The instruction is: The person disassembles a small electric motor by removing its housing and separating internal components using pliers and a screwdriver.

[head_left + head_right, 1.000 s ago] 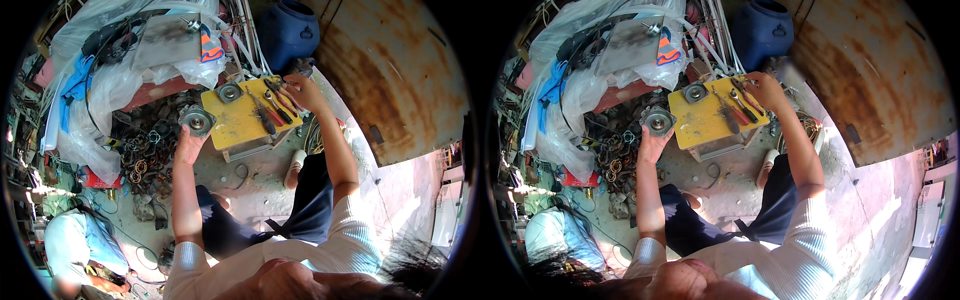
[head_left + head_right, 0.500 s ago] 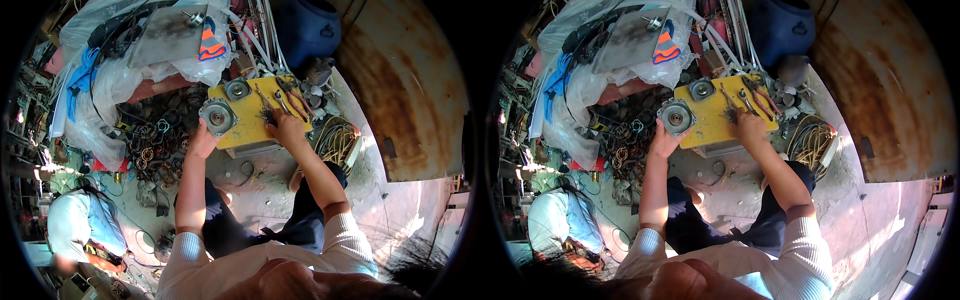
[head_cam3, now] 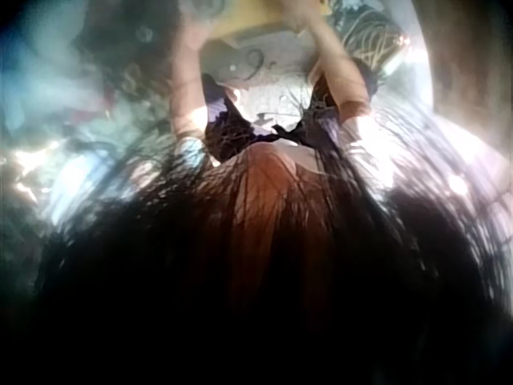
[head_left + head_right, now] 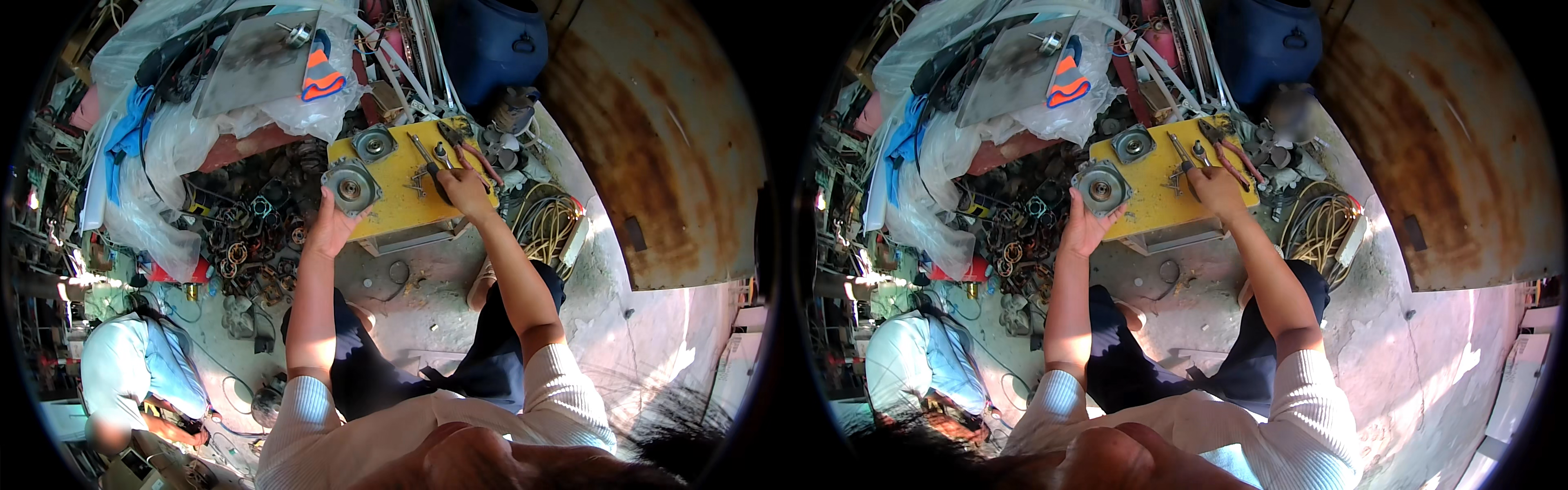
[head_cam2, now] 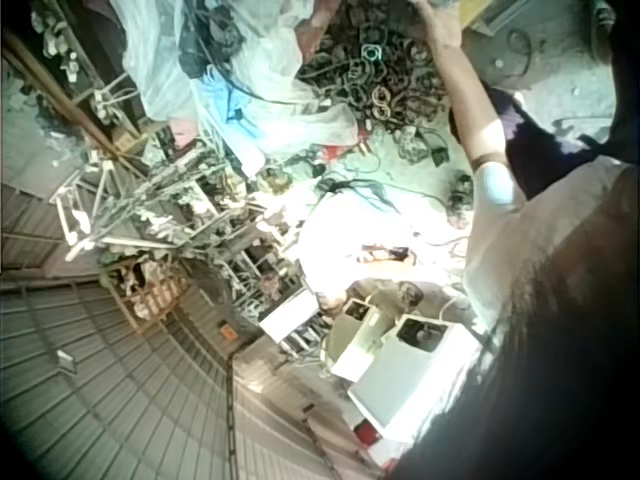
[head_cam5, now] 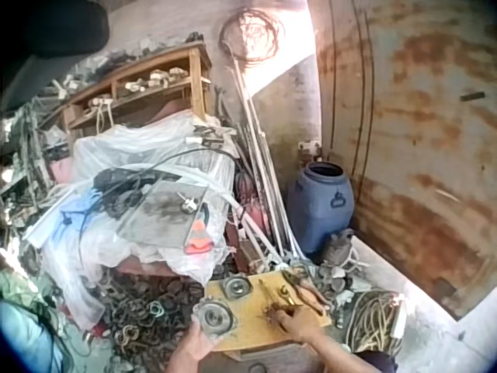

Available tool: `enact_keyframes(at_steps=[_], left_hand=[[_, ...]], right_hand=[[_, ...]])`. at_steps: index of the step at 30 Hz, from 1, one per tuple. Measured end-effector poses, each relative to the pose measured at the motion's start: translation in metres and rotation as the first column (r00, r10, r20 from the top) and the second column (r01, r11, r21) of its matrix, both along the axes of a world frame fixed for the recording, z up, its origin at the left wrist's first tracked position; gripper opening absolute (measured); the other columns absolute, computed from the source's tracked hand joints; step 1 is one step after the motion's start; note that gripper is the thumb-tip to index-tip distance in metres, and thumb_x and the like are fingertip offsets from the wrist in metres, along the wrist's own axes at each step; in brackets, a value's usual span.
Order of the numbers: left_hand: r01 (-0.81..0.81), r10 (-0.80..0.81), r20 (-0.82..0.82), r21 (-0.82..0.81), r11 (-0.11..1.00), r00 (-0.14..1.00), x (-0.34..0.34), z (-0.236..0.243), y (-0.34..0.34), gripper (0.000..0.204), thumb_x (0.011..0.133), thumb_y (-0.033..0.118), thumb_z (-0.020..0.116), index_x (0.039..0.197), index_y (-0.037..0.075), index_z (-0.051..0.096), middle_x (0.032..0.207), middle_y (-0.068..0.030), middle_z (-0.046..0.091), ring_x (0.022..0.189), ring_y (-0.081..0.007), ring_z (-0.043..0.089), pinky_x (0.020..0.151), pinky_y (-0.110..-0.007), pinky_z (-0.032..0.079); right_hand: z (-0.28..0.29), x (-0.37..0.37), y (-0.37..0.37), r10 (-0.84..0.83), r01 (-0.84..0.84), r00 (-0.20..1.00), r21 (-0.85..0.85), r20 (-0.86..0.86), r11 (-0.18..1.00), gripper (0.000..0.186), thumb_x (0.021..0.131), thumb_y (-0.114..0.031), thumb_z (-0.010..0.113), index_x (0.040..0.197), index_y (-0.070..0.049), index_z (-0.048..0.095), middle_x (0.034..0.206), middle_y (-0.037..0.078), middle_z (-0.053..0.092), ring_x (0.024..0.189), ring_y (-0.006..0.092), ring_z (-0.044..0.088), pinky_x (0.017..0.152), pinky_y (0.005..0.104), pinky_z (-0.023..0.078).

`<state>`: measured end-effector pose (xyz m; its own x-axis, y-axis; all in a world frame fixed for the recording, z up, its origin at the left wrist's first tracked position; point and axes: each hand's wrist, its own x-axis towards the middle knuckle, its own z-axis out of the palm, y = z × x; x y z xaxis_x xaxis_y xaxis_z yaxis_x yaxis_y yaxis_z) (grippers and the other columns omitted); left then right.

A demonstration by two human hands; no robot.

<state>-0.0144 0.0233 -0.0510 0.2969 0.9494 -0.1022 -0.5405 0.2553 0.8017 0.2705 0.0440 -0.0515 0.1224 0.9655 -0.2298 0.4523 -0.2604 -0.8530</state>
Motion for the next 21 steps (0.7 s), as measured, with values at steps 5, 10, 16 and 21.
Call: enact_keyframes(at_steps=[5, 10, 16, 21], left_hand=[[-0.024, 0.025, 0.017, -0.035, 0.999, 1.0, -0.005, -0.008, 0.002, 0.088, 0.087, 0.073, 0.05, 0.148, 0.011, 0.036, 0.145, -0.0089, 0.047, 0.134, -0.0302, 0.045, 0.11, -0.055, 0.039], [-0.044, 0.048, 0.064, -0.069, 0.997, 0.997, -0.012, 0.0, -0.001, 0.09, 0.086, 0.076, 0.048, 0.147, 0.01, 0.038, 0.146, -0.0104, 0.047, 0.134, -0.0322, 0.045, 0.112, -0.058, 0.037], [0.009, -0.001, 0.166, -0.046, 0.999, 0.986, -0.027, 0.004, -0.006, 0.092, 0.083, 0.076, 0.052, 0.147, 0.01, 0.039, 0.145, -0.0091, 0.048, 0.134, -0.0293, 0.047, 0.113, -0.057, 0.035], [-0.005, 0.004, 0.115, 0.01, 1.0, 0.993, -0.035, 0.007, -0.012, 0.096, 0.081, 0.077, 0.053, 0.148, 0.009, 0.038, 0.148, -0.0093, 0.046, 0.138, -0.0312, 0.042, 0.115, -0.059, 0.032]], right_hand=[[-0.008, 0.021, 0.005, -0.156, 0.019, 0.799, -0.236, -0.58, 0.972, 0.045, 0.094, -0.046, 0.054, 0.114, -0.009, 0.07, 0.094, 0.0, 0.065, 0.076, 0.0094, 0.055, 0.066, 0.0257, 0.043], [0.035, -0.002, -0.032, 0.154, -0.137, 0.911, 0.071, -0.383, 0.988, 0.038, 0.101, -0.042, 0.053, 0.11, -0.007, 0.067, 0.092, -0.001, 0.062, 0.066, 0.0067, 0.055, 0.058, 0.0199, 0.041], [0.067, -0.013, -0.07, 0.338, -0.293, 0.905, 0.2, -0.258, 0.935, 0.034, 0.096, -0.02, 0.066, 0.126, -0.005, 0.062, 0.096, 0.002, 0.065, 0.085, 0.0063, 0.057, 0.075, 0.0207, 0.045], [0.073, -0.015, -0.079, 0.49, -0.429, 0.831, 0.255, -0.264, 0.866, 0.038, 0.096, -0.013, 0.065, 0.134, -0.007, 0.062, 0.11, 0.004, 0.067, 0.09, 0.0086, 0.056, 0.082, 0.0245, 0.046]])
